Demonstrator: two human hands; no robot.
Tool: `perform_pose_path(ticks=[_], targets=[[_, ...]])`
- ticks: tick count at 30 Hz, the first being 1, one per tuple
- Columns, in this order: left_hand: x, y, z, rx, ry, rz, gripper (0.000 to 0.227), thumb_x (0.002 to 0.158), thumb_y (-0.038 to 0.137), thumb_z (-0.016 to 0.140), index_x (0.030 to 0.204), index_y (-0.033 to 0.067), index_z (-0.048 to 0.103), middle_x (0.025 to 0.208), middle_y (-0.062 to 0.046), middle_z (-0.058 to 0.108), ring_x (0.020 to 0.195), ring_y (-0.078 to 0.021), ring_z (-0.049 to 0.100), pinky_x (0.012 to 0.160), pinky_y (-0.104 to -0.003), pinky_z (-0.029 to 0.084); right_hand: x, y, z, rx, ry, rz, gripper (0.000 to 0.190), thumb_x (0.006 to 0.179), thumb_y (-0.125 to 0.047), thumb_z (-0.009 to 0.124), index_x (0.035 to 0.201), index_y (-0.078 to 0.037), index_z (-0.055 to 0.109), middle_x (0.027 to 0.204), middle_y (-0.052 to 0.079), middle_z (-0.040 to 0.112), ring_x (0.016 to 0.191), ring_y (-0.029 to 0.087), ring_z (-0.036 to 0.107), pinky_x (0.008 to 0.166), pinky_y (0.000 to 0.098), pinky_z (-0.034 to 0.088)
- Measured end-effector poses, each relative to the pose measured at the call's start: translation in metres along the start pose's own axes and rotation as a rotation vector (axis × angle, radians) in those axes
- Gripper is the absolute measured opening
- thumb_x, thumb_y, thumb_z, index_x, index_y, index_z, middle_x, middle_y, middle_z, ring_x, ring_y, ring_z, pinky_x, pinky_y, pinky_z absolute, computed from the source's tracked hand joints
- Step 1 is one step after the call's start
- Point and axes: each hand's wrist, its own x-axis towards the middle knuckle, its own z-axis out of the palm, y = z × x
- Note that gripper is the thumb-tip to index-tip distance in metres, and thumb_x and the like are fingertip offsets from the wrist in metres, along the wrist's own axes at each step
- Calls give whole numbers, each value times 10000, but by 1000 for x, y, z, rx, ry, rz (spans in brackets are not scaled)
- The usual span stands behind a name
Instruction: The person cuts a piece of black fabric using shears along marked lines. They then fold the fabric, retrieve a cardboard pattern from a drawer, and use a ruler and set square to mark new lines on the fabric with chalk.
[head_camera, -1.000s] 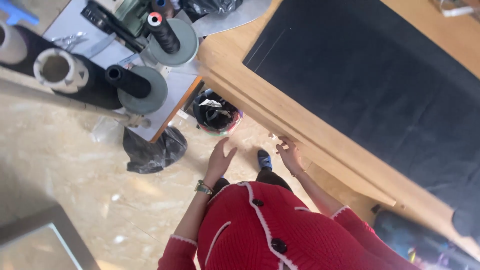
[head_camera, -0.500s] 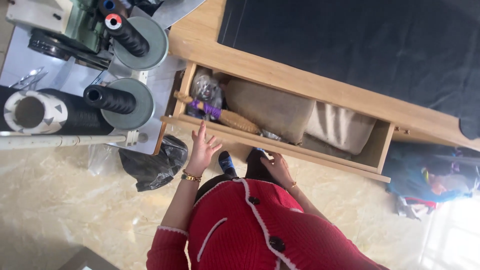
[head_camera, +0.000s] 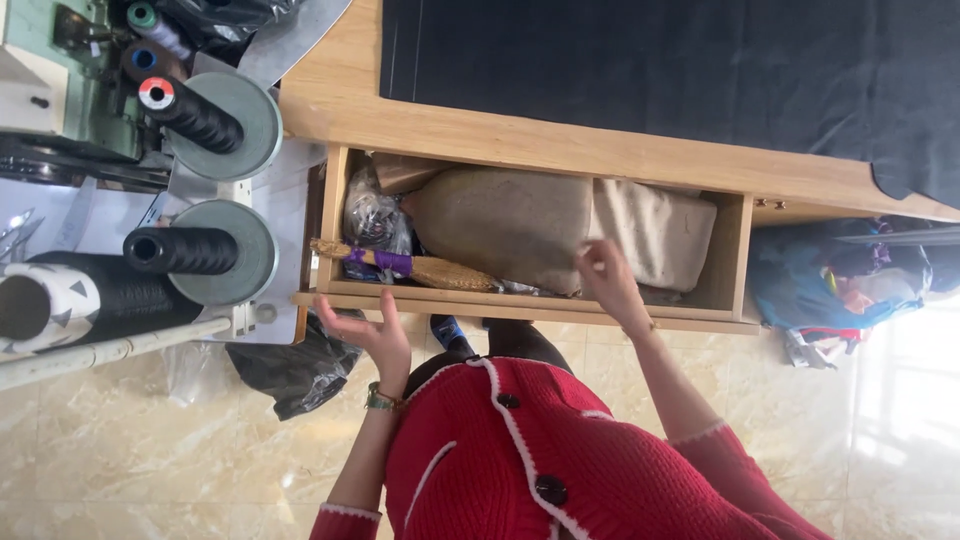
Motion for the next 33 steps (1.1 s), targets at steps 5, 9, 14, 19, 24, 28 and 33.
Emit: perform_pose_path(ticks=[5, 9, 14, 19, 24, 28, 33], targets=[[43, 46, 24, 647, -245, 965, 449, 954, 213, 745, 1353, 149, 549, 1448, -120, 516, 1433, -386, 360, 1136, -645, 199, 44, 25, 11, 665, 241, 160, 802, 946, -426, 822, 1510, -132, 334, 1269, 196, 554, 1200, 304, 578, 969, 506, 440], [117, 47, 85, 803, -296, 1150, 399, 909, 136, 756, 1284, 71, 638, 1443, -156, 541, 1397, -370, 456, 1158, -597, 293, 61, 18, 27, 801, 238, 167, 997, 854, -317, 930, 1541, 39, 302, 1319, 376, 531, 1242, 480, 579, 1014, 627, 461], [174, 26, 155, 1354, -496, 915, 776, 791, 321, 832, 1444, 122, 462, 1423, -130, 556, 1332, -313, 522, 1145, -609, 328, 59, 19, 37, 963, 282, 404, 948, 788, -470, 918, 1529, -121, 442, 1426, 318, 516, 1281, 448, 571, 994, 644, 511], [203, -3, 189, 1311, -534, 873, 693, 695, 491, 858, 1259, 171, 613, 1233, -62, 693, 1262, -287, 577, 1094, -602, 317, 67, 70, 21, 1001, 350, 434, 981, 783, -479, 900, 1543, -146, 375, 1454, 285, 474, 1289, 429, 554, 998, 647, 488], [183, 23, 180, 1222, -530, 879, 693, 646, 513, 856, 1199, 143, 660, 1141, -80, 759, 1255, -279, 607, 1155, -589, 249, 63, 151, -20, 943, 452, 373, 662, 861, -486, 818, 1408, -196, 585, 1402, 205, 563, 1244, 386, 591, 983, 603, 494], [139, 52, 152, 1167, -413, 900, 716, 728, 661, 788, 1142, 111, 590, 1055, -143, 761, 1311, -333, 574, 1145, -648, 191, 67, 177, -36, 1105, 452, 361, 612, 863, -464, 833, 1384, -236, 608, 1296, 133, 650, 1091, 311, 690, 872, 542, 587], [97, 78, 102, 1158, -334, 886, 688, 802, 678, 777, 1134, 91, 640, 1028, -116, 780, 1373, -352, 540, 1159, -700, 115, 74, 182, -35, 1077, 479, 338, 580, 868, -420, 829, 1375, -235, 616, 1311, 138, 649, 1085, 341, 710, 847, 536, 617]])
